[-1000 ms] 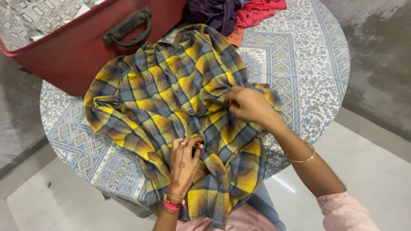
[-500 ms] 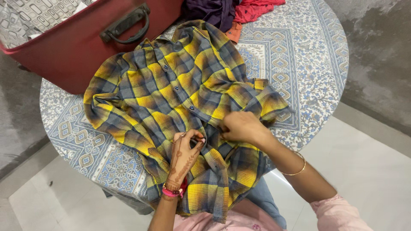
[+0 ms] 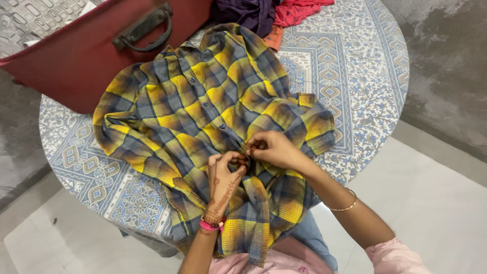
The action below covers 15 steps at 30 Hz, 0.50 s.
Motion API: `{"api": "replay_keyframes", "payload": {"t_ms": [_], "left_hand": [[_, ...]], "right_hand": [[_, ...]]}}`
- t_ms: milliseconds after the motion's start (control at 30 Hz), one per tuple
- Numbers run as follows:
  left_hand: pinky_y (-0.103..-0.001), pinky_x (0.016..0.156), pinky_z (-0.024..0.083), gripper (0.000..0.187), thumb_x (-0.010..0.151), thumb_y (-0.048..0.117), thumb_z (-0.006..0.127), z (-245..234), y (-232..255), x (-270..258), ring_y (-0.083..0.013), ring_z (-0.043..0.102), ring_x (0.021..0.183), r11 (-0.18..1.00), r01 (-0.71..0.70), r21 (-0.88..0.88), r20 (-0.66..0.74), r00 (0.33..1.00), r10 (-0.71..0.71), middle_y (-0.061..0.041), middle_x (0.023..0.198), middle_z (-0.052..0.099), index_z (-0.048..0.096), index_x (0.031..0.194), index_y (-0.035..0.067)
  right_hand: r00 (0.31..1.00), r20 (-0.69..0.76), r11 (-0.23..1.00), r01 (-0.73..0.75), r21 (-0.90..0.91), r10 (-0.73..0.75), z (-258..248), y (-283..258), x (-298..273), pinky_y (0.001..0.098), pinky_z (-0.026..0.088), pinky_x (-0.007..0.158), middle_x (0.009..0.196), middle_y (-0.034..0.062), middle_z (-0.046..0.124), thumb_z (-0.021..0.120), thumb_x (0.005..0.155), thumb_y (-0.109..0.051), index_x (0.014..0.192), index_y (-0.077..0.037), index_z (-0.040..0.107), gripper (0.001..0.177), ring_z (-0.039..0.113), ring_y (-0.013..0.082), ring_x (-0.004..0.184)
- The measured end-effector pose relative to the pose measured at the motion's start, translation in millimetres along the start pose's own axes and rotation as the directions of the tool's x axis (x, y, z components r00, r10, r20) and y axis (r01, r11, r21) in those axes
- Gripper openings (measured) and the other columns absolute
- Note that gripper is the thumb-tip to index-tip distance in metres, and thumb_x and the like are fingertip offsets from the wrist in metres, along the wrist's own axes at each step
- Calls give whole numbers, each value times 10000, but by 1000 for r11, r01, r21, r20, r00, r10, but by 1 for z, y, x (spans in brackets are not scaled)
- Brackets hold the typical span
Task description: The person folds a white shirt and places it in a red suitcase, then folds a blue patterned dress and a yellow plaid shirt, placing them in the suitcase as well.
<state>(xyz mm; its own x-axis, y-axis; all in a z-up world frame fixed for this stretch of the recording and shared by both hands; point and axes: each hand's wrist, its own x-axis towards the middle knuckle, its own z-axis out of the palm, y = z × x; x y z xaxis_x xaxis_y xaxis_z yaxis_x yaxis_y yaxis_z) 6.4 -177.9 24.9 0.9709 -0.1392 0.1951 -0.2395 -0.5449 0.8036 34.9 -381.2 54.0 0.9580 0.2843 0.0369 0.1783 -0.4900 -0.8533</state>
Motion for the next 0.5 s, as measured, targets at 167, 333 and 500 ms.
{"api": "replay_keyframes", "payload": {"t_ms": [167,333,500], "left_hand": [[-385,880,492,229,750,166,860,3,-5,-1,-227,592,1017,1000,-23,-1,-49,999,23,-31,894,747,771,941,79],[-250,815,560,182,814,81,829,9,-14,0,-114,711,869,911,81,-403,-18,995,-96,-28,945,698,757,974,33],[-240,804,556,185,819,93,827,9,-16,1,-101,705,863,889,104,-445,-6,993,-119,-26,947,694,752,978,34]], "right_hand": [[997,-28,997,73,18,-73,17,10,-8,301,593,706,840,71,775,713,809,-102,1057,2,723,270,741,133,746],[998,-58,998,9,-54,-12,17,7,-12,312,583,694,813,107,757,745,805,-128,1029,8,728,262,740,165,723],[992,-101,996,71,-45,-75,21,15,-14,291,580,719,880,96,753,741,803,-106,1021,14,726,250,736,145,764]]}}
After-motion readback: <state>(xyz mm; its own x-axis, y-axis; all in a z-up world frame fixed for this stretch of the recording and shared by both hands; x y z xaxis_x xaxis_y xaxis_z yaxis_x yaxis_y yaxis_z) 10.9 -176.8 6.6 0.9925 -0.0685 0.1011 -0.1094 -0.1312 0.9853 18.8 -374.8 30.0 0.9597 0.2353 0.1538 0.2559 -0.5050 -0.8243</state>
